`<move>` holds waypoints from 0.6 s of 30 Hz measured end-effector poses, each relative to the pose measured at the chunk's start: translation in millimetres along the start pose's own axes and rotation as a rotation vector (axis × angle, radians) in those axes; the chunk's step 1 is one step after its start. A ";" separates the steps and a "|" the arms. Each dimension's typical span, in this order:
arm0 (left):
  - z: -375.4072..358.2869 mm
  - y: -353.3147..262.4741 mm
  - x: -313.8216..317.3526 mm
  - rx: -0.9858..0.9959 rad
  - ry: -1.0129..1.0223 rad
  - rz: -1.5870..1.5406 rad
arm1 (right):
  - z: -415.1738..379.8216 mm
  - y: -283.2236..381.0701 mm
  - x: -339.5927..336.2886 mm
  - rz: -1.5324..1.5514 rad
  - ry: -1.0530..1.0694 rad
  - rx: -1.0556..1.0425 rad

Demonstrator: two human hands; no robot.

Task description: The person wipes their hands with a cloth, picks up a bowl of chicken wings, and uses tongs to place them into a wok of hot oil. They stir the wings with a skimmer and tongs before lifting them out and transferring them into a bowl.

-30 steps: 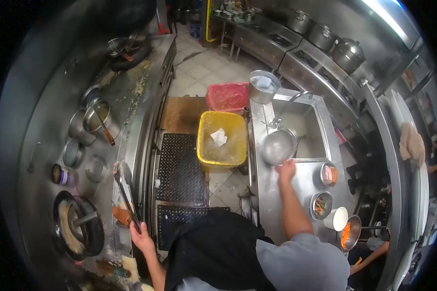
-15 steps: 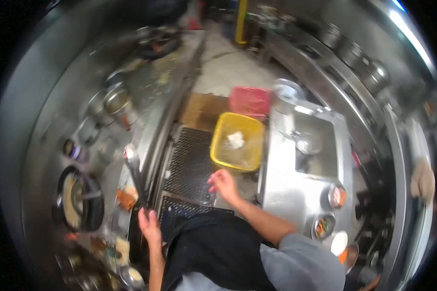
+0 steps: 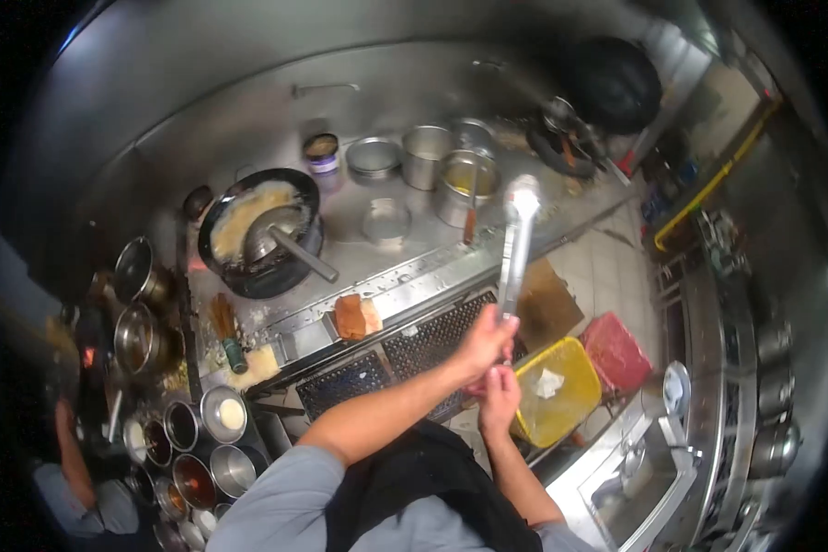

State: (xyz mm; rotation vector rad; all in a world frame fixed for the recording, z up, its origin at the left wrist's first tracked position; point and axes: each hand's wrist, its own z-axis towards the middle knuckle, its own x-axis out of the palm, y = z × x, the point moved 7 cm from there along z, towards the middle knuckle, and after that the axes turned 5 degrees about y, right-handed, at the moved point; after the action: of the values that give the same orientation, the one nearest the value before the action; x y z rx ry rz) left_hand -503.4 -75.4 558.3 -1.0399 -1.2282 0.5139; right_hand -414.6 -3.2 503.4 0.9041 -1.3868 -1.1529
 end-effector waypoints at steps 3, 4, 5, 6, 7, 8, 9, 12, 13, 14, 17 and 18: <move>31.9 -11.3 8.4 -0.098 0.012 -0.178 | 23.9 16.5 -0.6 -0.081 -0.092 -0.069; 42.2 -16.9 9.5 -0.105 -0.001 -0.215 | 29.9 21.5 0.5 -0.067 -0.130 -0.087; 49.9 -26.6 10.2 -0.086 -0.003 -0.299 | 31.2 33.7 8.5 -0.061 -0.119 -0.078; 58.4 -30.7 7.4 -0.097 -0.017 -0.306 | 33.7 39.0 13.2 -0.065 -0.107 -0.080; 64.5 -33.5 4.4 -0.112 0.021 -0.271 | 36.8 41.4 14.8 -0.035 -0.109 -0.073; 70.6 -34.5 2.6 -0.128 0.060 -0.235 | 42.7 41.6 15.2 -0.006 -0.114 -0.066; 77.0 -35.3 -2.8 -0.126 0.062 -0.238 | 51.2 42.2 16.3 -0.011 -0.138 -0.083; 92.7 -30.5 -15.1 -0.088 0.126 -0.197 | 87.3 56.0 35.5 -0.012 -0.187 -0.094; 98.1 -29.1 -25.1 -0.070 0.111 -0.091 | 104.8 50.4 42.7 0.007 -0.100 -0.042; 101.9 -34.7 -34.7 -0.048 0.091 0.015 | 120.4 51.6 45.9 0.015 -0.094 -0.047; 114.1 -47.7 -73.8 -0.100 -0.003 0.140 | 166.3 24.3 78.9 0.194 0.205 0.199; 117.9 -55.2 -91.0 -0.141 -0.059 0.227 | 183.9 15.7 86.6 0.194 0.229 0.209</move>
State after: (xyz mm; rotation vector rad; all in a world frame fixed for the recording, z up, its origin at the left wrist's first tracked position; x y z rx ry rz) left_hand -651.9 -131.6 557.3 -1.3015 -1.2180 0.6432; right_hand -607.4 -53.0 547.1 0.9912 -1.3886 -0.7431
